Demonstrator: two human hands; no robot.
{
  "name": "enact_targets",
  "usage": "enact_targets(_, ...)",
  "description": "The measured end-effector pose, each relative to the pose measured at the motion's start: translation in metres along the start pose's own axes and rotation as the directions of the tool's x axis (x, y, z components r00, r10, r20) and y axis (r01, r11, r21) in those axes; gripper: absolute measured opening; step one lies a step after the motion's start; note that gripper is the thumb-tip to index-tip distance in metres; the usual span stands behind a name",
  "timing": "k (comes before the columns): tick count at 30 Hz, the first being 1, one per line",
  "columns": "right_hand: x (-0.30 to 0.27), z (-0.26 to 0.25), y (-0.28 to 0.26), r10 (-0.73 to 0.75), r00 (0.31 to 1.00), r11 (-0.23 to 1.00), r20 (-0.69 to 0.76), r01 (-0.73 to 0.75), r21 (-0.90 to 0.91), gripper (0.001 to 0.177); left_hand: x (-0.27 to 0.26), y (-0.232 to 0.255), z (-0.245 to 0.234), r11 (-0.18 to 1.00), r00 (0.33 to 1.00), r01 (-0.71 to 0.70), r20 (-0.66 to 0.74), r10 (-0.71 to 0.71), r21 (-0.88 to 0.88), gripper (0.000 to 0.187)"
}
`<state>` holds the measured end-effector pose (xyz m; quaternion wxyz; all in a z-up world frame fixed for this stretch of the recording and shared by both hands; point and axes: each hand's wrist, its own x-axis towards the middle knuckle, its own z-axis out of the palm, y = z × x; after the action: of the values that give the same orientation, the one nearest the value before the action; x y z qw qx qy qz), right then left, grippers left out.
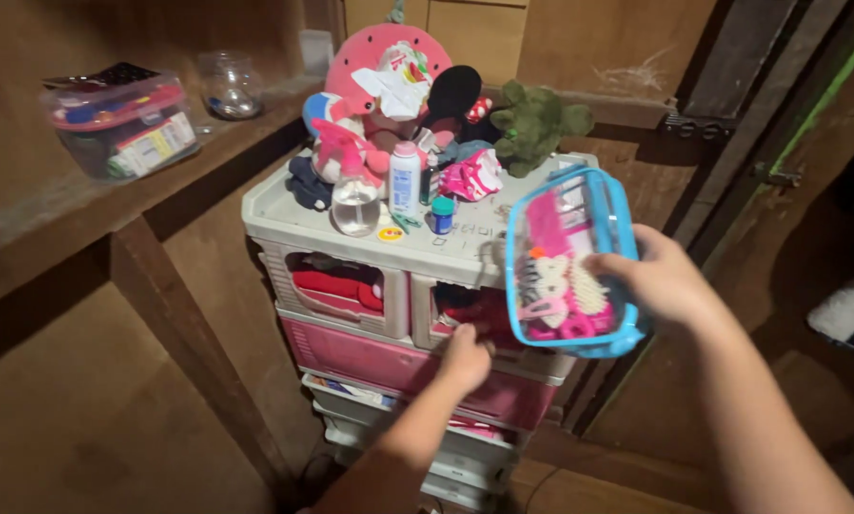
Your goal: Organizing various household items and toys into a plastic multi-drawer storage unit.
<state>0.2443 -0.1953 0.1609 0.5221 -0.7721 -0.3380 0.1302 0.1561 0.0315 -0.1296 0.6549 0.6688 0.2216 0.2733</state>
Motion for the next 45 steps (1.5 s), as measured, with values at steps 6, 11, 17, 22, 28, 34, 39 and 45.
enact_targets(6, -0.011, -0.043, 0.024, 0.040, 0.994, 0.997, -0.100, -0.047, -0.067, 0.042, -0.022, 0.023, 0.013, 0.378, 0.992, -0.125, 0.124, 0.026, 0.917, 0.077)
enact_targets(11, -0.030, -0.051, 0.021, -0.007, 0.994, 0.985, -0.108, 0.025, 0.169, 0.040, -0.030, 0.042, 0.000, 0.328, 0.984, -0.063, 0.114, -0.139, 0.943, 0.091)
enact_targets(17, -0.028, -0.046, 0.018, -0.129, 0.987, 0.977, -0.097, 0.143, 0.159, 0.033, -0.022, 0.032, -0.006, 0.383, 0.993, -0.059, 0.095, -0.076, 0.922, 0.083)
enact_targets(22, -0.021, -0.032, 0.007, -0.360, 0.918, 0.933, -0.165, 0.357, -0.045, 0.031, -0.054, 0.027, -0.010, 0.389, 0.994, -0.085, 0.103, -0.027, 0.917, 0.072)
enact_targets(28, -0.007, 0.000, -0.009, -0.613, 0.783, 0.779, -0.105, 0.577, -0.247, 0.033, -0.115, 0.025, -0.012, 0.372, 0.995, -0.096, 0.088, 0.039, 0.923, 0.067)
enact_targets(34, 0.000, 0.041, -0.018, -0.495, 0.854, 0.751, 0.160, 0.513, -0.415, 0.036, -0.155, 0.039, -0.012, 0.413, 0.997, -0.079, 0.065, 0.048, 0.907, 0.066)
enact_targets(39, -0.022, 0.083, 0.006, -0.178, 0.934, 0.694, 0.308, 0.341, -0.633, 0.034, -0.176, 0.037, -0.016, 0.482, 0.992, -0.113, 0.074, 0.099, 0.869, 0.063)
enact_targets(45, -0.029, 0.111, 0.053, -0.661, 0.618, 0.196, 0.424, 0.688, -0.698, 0.031, -0.177, 0.039, -0.015, 0.502, 0.989, -0.128, 0.070, 0.133, 0.855, 0.063)
